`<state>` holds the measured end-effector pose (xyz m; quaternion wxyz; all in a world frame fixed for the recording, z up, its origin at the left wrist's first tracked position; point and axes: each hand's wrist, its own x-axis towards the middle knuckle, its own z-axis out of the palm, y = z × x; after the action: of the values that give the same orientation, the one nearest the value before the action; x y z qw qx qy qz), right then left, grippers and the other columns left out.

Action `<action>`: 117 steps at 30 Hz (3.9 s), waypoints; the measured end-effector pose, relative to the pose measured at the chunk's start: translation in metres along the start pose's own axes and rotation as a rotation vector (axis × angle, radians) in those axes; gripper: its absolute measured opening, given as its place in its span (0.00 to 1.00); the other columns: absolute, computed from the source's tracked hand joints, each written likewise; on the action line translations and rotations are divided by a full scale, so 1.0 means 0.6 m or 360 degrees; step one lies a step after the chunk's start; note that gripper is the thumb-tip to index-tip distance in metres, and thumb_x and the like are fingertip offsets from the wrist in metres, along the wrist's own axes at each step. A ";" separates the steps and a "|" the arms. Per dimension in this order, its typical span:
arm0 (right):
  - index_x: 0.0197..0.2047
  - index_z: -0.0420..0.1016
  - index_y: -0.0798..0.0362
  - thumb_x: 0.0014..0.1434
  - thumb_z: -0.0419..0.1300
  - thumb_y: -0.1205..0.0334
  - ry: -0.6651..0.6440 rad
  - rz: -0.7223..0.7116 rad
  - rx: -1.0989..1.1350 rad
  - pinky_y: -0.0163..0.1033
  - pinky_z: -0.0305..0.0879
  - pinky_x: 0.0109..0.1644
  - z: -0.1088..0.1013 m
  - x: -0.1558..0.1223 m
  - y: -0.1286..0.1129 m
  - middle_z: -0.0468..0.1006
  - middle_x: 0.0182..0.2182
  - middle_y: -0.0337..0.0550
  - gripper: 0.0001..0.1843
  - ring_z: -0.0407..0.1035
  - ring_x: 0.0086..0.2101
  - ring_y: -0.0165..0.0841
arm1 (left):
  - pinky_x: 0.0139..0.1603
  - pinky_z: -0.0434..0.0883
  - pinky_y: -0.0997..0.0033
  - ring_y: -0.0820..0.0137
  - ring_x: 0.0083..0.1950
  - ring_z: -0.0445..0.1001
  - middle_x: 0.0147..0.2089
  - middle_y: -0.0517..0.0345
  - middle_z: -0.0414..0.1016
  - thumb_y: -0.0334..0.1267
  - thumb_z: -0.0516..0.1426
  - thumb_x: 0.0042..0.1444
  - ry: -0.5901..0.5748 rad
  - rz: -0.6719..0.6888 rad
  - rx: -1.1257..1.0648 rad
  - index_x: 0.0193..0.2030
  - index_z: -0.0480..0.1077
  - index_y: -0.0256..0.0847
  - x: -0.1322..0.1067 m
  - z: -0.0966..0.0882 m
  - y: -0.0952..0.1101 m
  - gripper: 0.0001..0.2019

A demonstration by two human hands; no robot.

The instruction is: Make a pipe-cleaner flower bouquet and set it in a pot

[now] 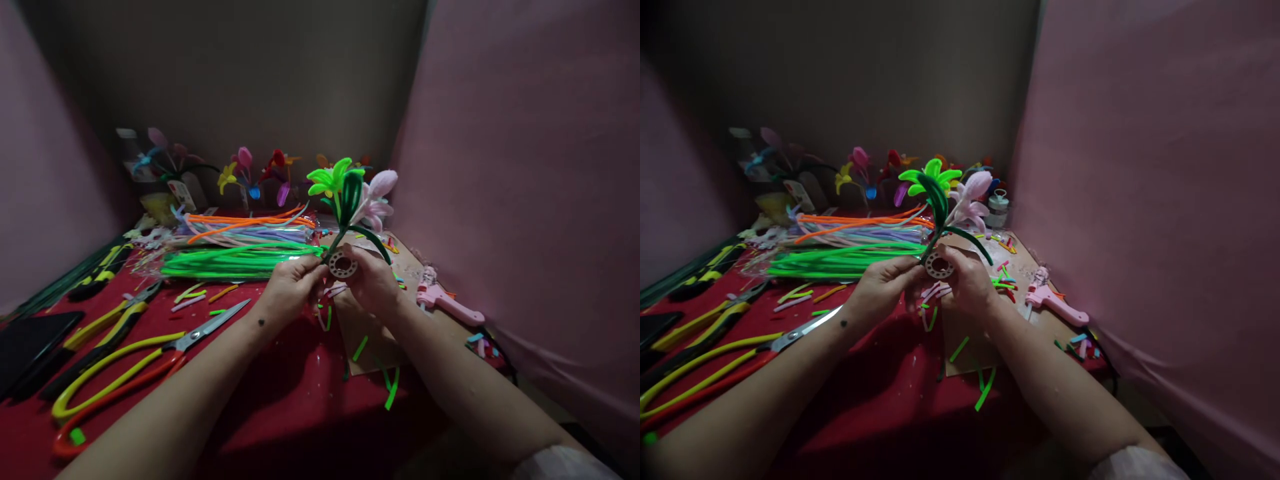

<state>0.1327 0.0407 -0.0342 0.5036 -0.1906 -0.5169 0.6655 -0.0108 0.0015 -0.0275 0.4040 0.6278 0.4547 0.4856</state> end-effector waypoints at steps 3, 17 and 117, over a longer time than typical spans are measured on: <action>0.25 0.76 0.55 0.46 0.59 0.65 0.0045 -0.0019 0.0007 0.36 0.64 0.29 -0.002 0.004 -0.001 0.74 0.23 0.40 0.05 0.66 0.25 0.30 | 0.19 0.60 0.78 0.78 0.15 0.62 0.14 0.66 0.63 0.38 0.55 0.54 0.0055 0.0106 0.0180 0.21 0.66 0.39 -0.001 -0.002 -0.007 0.12; 0.33 0.74 0.53 0.50 0.54 0.63 -0.0084 0.0141 -0.0163 0.32 0.53 0.24 0.005 -0.005 0.010 0.66 0.21 0.35 0.09 0.56 0.21 0.26 | 0.14 0.56 0.82 0.84 0.10 0.51 0.14 0.68 0.59 0.37 0.55 0.56 -0.0385 -0.0399 -0.1094 0.27 0.67 0.35 0.000 -0.002 -0.006 0.09; 0.28 0.77 0.55 0.50 0.63 0.57 0.0109 -0.0222 -0.0694 0.32 0.54 0.28 0.000 -0.008 -0.003 0.67 0.21 0.34 0.09 0.56 0.23 0.24 | 0.28 0.59 0.74 0.74 0.23 0.65 0.22 0.61 0.69 0.38 0.56 0.53 0.0296 0.0328 0.0841 0.30 0.70 0.40 -0.010 0.011 -0.019 0.06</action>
<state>0.1354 0.0365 -0.0338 0.5126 -0.2810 -0.6430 0.4948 -0.0070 -0.0019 -0.0415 0.1317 0.7069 0.5343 0.4444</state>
